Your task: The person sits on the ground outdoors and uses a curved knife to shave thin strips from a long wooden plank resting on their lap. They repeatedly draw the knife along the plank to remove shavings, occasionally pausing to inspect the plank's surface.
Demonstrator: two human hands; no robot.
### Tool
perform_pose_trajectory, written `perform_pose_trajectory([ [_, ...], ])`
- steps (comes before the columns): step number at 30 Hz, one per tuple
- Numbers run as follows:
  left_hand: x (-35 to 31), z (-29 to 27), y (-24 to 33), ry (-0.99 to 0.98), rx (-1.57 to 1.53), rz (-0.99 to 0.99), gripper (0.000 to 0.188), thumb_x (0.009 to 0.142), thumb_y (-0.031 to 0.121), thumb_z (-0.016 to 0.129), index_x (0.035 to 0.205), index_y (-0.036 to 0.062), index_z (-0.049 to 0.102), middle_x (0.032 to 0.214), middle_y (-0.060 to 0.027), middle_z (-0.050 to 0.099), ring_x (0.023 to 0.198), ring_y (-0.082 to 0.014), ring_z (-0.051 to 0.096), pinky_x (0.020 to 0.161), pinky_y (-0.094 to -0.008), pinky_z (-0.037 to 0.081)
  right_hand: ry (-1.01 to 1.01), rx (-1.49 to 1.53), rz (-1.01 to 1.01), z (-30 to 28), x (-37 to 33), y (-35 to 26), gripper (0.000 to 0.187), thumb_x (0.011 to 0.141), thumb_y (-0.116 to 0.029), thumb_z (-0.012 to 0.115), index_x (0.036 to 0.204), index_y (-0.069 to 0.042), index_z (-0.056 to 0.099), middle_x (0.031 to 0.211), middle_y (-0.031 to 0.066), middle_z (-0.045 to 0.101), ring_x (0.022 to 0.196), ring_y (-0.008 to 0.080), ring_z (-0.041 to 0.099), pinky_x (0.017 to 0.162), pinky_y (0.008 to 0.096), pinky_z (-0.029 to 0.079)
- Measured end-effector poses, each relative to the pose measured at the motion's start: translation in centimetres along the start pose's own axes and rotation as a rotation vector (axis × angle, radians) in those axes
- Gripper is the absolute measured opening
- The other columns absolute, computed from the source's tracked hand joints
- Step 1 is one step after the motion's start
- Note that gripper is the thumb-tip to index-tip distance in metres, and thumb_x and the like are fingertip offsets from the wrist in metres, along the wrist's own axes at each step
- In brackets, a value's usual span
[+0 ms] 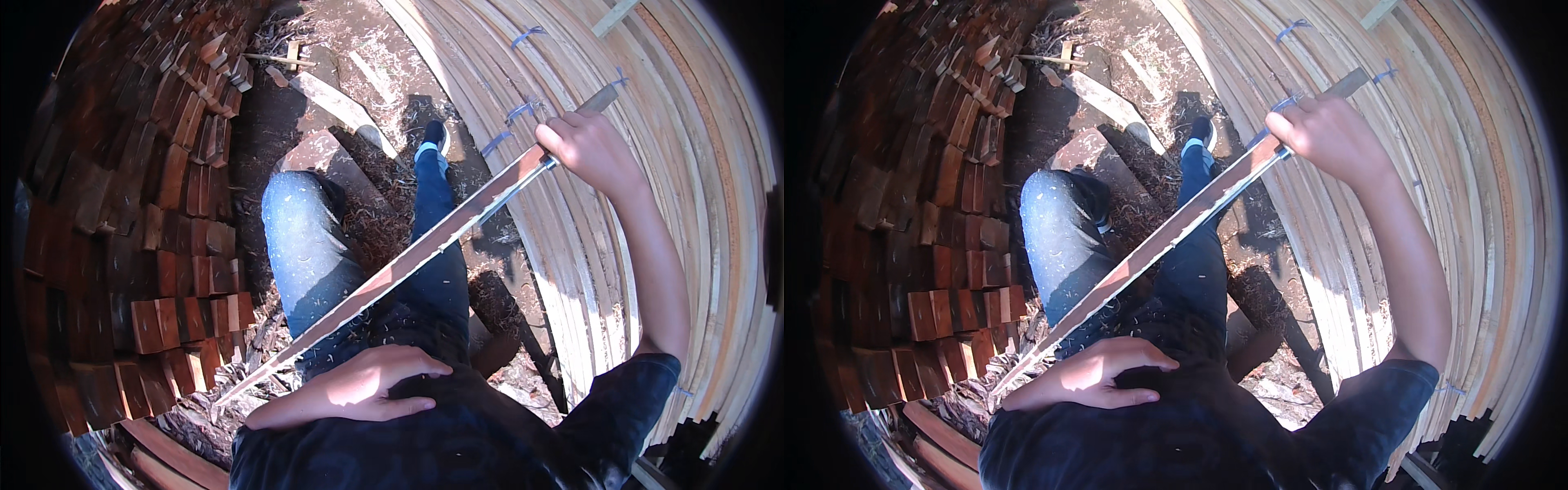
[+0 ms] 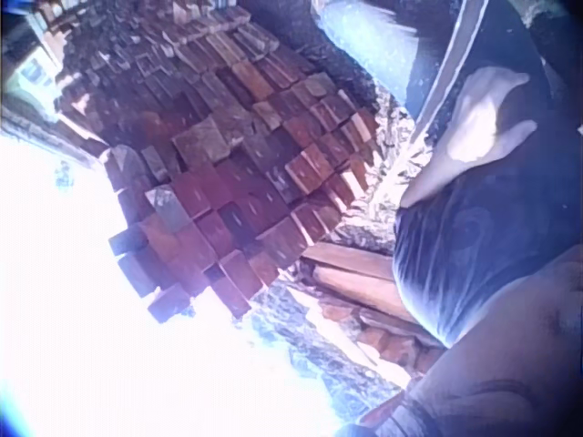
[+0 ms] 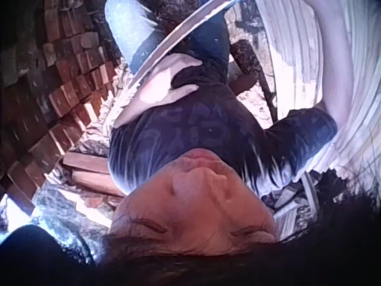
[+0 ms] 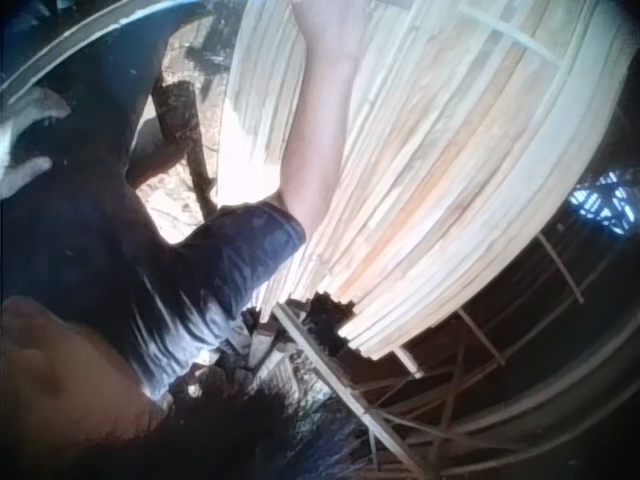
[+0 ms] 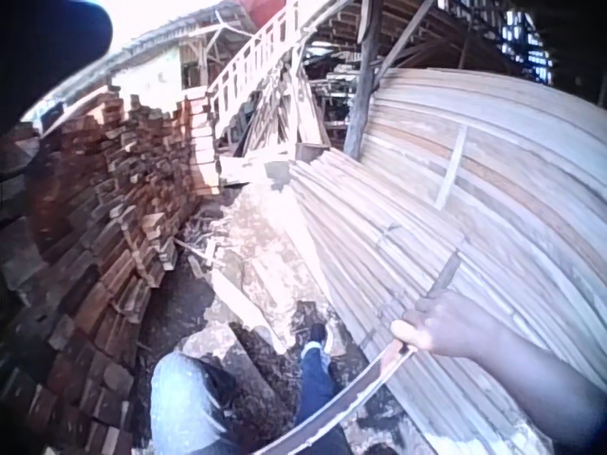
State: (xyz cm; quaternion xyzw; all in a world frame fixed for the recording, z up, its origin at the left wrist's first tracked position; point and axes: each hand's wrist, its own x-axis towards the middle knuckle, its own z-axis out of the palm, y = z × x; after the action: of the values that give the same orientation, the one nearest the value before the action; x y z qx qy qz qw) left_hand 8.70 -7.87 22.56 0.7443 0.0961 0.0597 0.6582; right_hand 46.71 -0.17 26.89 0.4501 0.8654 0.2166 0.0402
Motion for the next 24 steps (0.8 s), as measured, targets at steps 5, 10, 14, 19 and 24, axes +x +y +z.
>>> perform_pose_trajectory([
  [5,0.4,-2.3,-3.1,0.565,0.842,-0.449,0.079,0.071,0.020,0.076,0.133,-0.0019,0.034,0.110,-0.0214,0.056,0.107,-0.0383,0.053,0.094,-0.0459,0.040,-0.069,0.111,0.063,-0.8,1.2,-0.1,0.014,0.069,-0.007,0.062,0.076,-0.005,0.049,0.076,0.0094,0.057,0.069,0.0270,0.060,0.060,0.0376,0.048],
  [10,0.9,-2.2,-6.4,0.516,0.575,-0.475,0.049,0.082,0.019,0.066,0.120,-0.0005,0.042,0.088,-0.0234,0.061,0.083,-0.0418,0.061,0.073,-0.0454,0.049,-0.001,-0.043,0.051,-1.4,-0.1,-0.4,0.018,0.076,-0.013,0.064,0.092,-0.007,0.060,0.097,0.0077,0.062,0.073,0.0229,0.063,0.062,0.0346,0.049],
  [14,0.0,-4.0,-4.4,0.509,0.411,-0.474,0.044,0.085,0.020,0.063,0.116,0.0005,0.039,0.079,-0.0239,0.061,0.075,-0.0426,0.062,0.066,-0.0464,0.050,0.248,-0.009,0.326,0.0,-5.2,0.0,0.024,0.075,-0.015,0.072,0.096,-0.007,0.064,0.088,0.0077,0.063,0.065,0.0207,0.060,0.055,0.0322,0.047],
  [19,-0.9,-6.0,-3.5,0.521,0.370,-0.391,0.062,0.087,0.021,0.061,0.132,-0.0005,0.023,0.073,-0.0201,0.061,0.067,-0.0387,0.063,0.063,-0.0428,0.050,0.581,0.283,0.725,1.5,-6.0,-4.6,0.026,0.074,-0.014,0.076,0.098,-0.006,0.068,0.080,0.0085,0.063,0.062,0.0161,0.059,0.052,0.0273,0.044],
  [24,-2.5,-7.0,-3.4,0.353,0.260,-0.354,0.061,0.089,0.020,0.058,0.133,-0.0006,0.021,0.069,-0.0158,0.058,0.063,-0.0327,0.061,0.061,-0.0390,0.045,0.719,1.027,1.062,5.7,-3.9,-10.5,0.041,0.084,-0.019,0.068,0.119,-0.003,0.053,0.084,0.0087,0.062,0.056,0.0117,0.051,0.048,0.0239,0.039],
])
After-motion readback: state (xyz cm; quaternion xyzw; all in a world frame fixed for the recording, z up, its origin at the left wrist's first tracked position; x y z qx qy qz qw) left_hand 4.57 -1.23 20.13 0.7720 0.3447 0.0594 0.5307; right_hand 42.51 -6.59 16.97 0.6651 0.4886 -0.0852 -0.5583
